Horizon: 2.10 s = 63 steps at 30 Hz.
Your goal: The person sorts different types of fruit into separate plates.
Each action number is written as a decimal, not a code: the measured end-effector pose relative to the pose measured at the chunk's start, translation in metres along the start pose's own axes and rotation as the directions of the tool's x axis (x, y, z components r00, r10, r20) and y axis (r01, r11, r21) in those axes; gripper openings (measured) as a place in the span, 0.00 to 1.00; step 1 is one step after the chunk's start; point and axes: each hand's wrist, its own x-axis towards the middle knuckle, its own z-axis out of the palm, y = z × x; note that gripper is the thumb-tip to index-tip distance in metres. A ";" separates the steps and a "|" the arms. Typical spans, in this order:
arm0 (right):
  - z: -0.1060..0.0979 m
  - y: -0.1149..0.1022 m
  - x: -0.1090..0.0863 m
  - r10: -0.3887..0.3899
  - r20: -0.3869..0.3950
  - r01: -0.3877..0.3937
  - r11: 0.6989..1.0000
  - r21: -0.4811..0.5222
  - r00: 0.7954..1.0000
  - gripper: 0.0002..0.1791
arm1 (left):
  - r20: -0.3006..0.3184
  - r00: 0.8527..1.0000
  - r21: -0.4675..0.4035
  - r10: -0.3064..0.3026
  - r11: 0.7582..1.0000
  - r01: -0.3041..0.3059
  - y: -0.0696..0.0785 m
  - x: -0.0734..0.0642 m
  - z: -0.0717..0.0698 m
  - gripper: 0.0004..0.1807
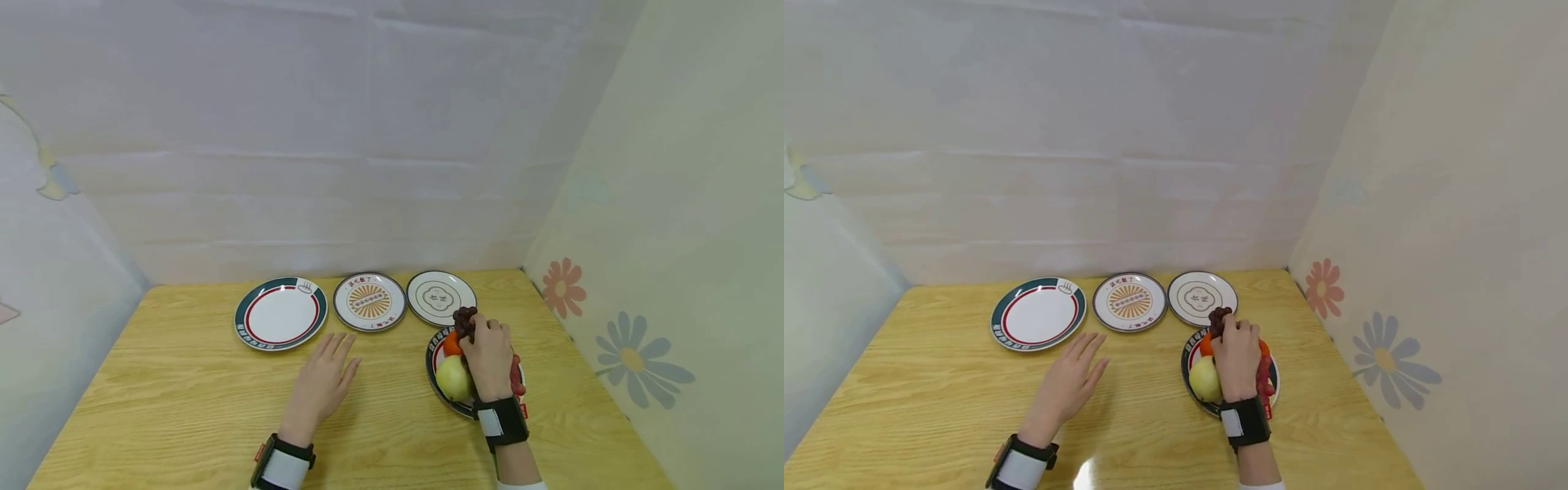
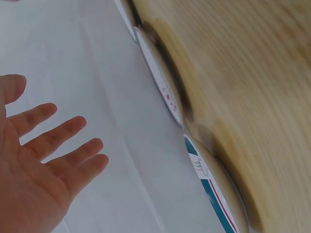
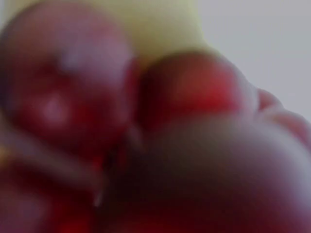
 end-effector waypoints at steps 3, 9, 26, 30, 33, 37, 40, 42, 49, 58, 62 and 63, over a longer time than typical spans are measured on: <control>-0.003 -0.002 0.002 -0.074 -0.055 0.078 0.994 0.076 0.996 0.17 | -0.011 0.999 0.010 0.042 0.999 -0.042 0.007 0.006 -0.001 0.25; -0.008 -0.006 0.006 -0.176 -0.201 0.210 0.964 0.161 0.964 0.18 | -0.026 0.992 -0.003 0.124 0.992 -0.124 0.024 0.016 0.000 0.26; -0.029 -0.043 -0.004 -0.748 -0.193 0.737 0.512 0.441 0.635 0.18 | -0.208 0.894 0.130 0.397 0.917 -0.377 0.053 0.035 0.002 0.56; -0.025 -0.051 -0.013 -0.784 -0.168 0.746 0.466 0.477 0.597 0.17 | -0.243 0.877 0.103 0.415 0.910 -0.402 0.050 0.034 0.002 0.43; -0.022 -0.052 -0.016 -0.792 -0.118 0.733 0.484 0.478 0.600 0.17 | -0.248 0.870 0.076 0.425 0.904 -0.420 0.045 0.032 0.004 0.32; -0.019 -0.054 -0.019 -0.788 -0.036 0.707 0.530 0.468 0.615 0.18 | -0.235 0.881 0.048 0.411 0.910 -0.411 0.040 0.030 0.005 0.28; -0.019 -0.055 -0.020 -0.766 0.018 0.671 0.574 0.470 0.642 0.23 | -0.241 0.898 0.020 0.368 0.927 -0.374 0.034 0.031 0.004 0.29; -0.021 -0.056 -0.019 -0.745 0.046 0.646 0.606 0.464 0.666 0.26 | -0.252 0.912 -0.007 0.322 0.942 -0.335 0.027 0.032 0.001 0.30; -0.034 -0.045 -0.015 -0.665 0.053 0.606 0.708 0.364 0.745 0.25 | -0.326 0.945 -0.106 0.037 0.992 -0.075 -0.014 0.051 -0.013 0.28; -0.048 -0.016 -0.017 -0.600 0.039 0.567 0.772 0.287 0.799 0.21 | -0.418 0.819 -0.279 -0.394 0.913 0.297 -0.098 0.072 -0.016 0.25; -0.050 -0.005 -0.020 -0.580 0.062 0.543 0.792 0.280 0.812 0.20 | -0.368 0.741 -0.332 -0.561 0.824 0.459 -0.129 0.071 -0.007 0.27; -0.051 -0.003 -0.020 -0.580 0.062 0.544 0.792 0.277 0.812 0.19 | -0.345 0.723 -0.344 -0.599 0.797 0.496 -0.136 0.070 -0.004 0.28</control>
